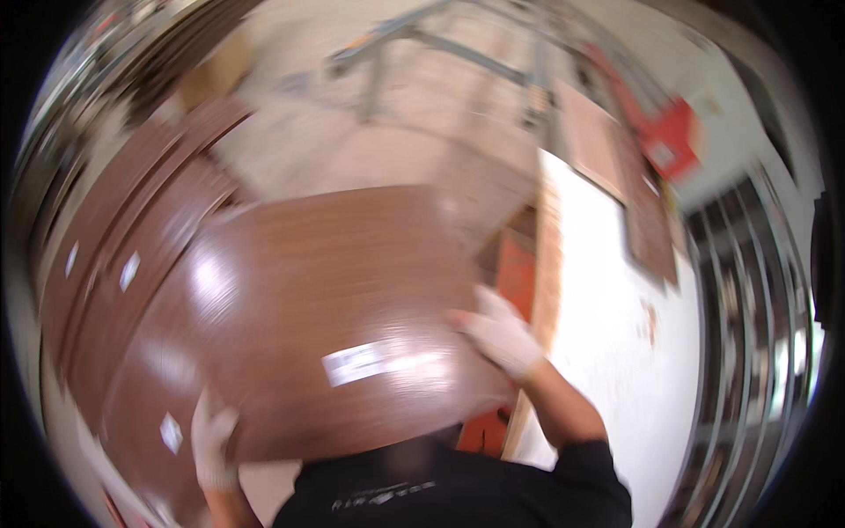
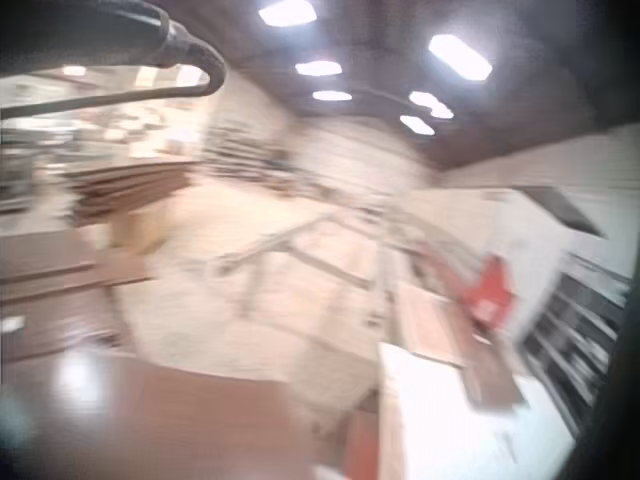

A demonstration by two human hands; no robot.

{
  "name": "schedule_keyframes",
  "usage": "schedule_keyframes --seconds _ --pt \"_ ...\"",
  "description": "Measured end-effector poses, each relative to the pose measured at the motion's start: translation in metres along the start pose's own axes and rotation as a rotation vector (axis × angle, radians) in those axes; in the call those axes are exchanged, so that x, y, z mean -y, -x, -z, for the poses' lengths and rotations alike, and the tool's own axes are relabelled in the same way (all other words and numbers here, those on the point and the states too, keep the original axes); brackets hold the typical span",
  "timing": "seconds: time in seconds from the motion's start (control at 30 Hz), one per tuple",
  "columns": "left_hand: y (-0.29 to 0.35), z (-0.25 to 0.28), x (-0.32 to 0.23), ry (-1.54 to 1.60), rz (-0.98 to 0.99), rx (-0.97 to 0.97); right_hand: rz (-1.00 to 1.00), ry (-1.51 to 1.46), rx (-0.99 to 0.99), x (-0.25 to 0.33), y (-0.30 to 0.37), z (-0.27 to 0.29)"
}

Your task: The person repeatedly picks up brown wood panels from a workbench and stacks them into a growing pile. The person then walks to a different area, picks up a strap from the floor, and places it into a green bag.

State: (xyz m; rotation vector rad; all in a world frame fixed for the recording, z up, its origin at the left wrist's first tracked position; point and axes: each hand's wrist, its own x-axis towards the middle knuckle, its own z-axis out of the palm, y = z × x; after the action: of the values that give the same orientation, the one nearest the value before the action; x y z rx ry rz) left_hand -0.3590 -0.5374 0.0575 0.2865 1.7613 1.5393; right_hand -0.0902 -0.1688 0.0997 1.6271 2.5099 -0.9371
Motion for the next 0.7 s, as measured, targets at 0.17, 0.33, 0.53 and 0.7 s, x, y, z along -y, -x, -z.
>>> schedule_keyframes --seconds 0.17,0.33,0.53,0.7 --pt "0.079 0.161 0.032 0.112 -0.164 -0.385 0.291 -0.24 0.35 0.165 0.013 -0.111" --pt "0.177 0.304 0.118 0.576 -0.251 -0.616 0.587 -0.24 0.542 0.305 0.053 -0.261" --pt "0.204 0.455 0.171 0.569 -0.326 -0.698 0.563 -0.082 0.622 0.434 0.113 -0.401" --pt "0.195 0.463 0.152 0.506 -0.272 -0.602 0.619 0.169 0.473 0.461 0.106 -0.4"
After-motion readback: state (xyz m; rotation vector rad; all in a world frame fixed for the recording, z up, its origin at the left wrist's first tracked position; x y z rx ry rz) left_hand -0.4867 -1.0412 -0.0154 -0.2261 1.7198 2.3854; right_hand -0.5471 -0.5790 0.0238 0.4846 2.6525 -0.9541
